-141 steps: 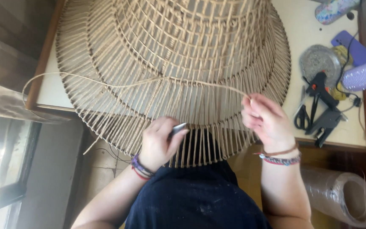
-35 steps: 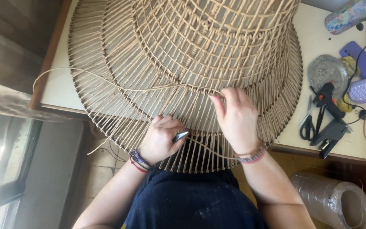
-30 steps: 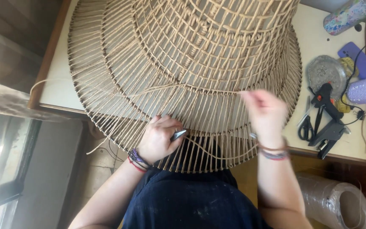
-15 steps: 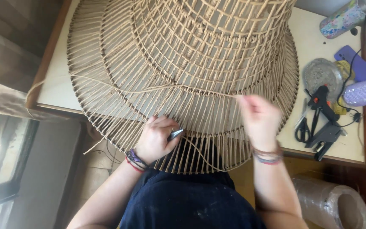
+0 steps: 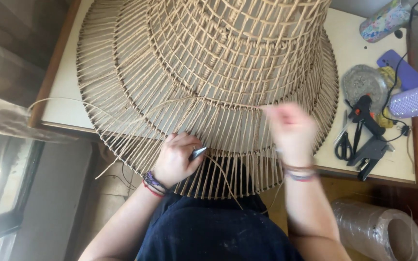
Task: Weaving wicker strands into a frame to create a lampshade and trimming the ends with pliers.
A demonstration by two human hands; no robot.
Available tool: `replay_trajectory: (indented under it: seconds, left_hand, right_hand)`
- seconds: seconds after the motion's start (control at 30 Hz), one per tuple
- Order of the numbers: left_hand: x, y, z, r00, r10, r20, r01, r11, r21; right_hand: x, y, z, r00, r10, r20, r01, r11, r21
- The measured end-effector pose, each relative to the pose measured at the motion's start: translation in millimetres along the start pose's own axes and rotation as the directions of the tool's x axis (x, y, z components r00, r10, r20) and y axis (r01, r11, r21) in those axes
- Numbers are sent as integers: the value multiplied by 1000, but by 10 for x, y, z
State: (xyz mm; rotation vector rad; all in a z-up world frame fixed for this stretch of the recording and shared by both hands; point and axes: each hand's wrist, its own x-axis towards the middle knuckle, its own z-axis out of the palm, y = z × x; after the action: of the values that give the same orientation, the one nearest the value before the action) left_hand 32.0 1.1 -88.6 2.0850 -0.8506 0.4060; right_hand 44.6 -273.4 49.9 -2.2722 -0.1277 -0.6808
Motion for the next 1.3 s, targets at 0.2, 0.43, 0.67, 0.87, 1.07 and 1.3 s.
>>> replay_trajectory:
  seconds: [0.2, 0.43, 0.67, 0.87, 1.07, 1.3]
  left_hand:
    - [43, 104, -89, 1000, -8, 9, 8, 999, 39]
    - [136, 209, -182, 1000, -17, 25, 17, 1000, 24]
    - [133, 227, -185, 1000, 4, 27, -4, 1000, 7]
    - [113, 211, -197, 999, 32, 11, -32, 999, 3]
    - [64, 145, -112, 999, 30, -15, -30, 999, 14]
    - [-2, 75, -100, 1000, 13, 4, -13, 1000, 6]
  right_hand:
    - [-347, 748, -766, 959, 269, 91, -252, 954, -160]
    - [343, 333, -631, 649, -239, 722, 196, 970, 145]
    - [625, 141, -162, 406, -613, 678, 637, 722, 271]
    - [665, 88, 93, 377, -711, 593, 578, 681, 449]
    - [552, 184, 179, 396, -588, 705, 429, 797, 424]
    - [395, 892, -480, 420, -496, 760, 776, 631, -17]
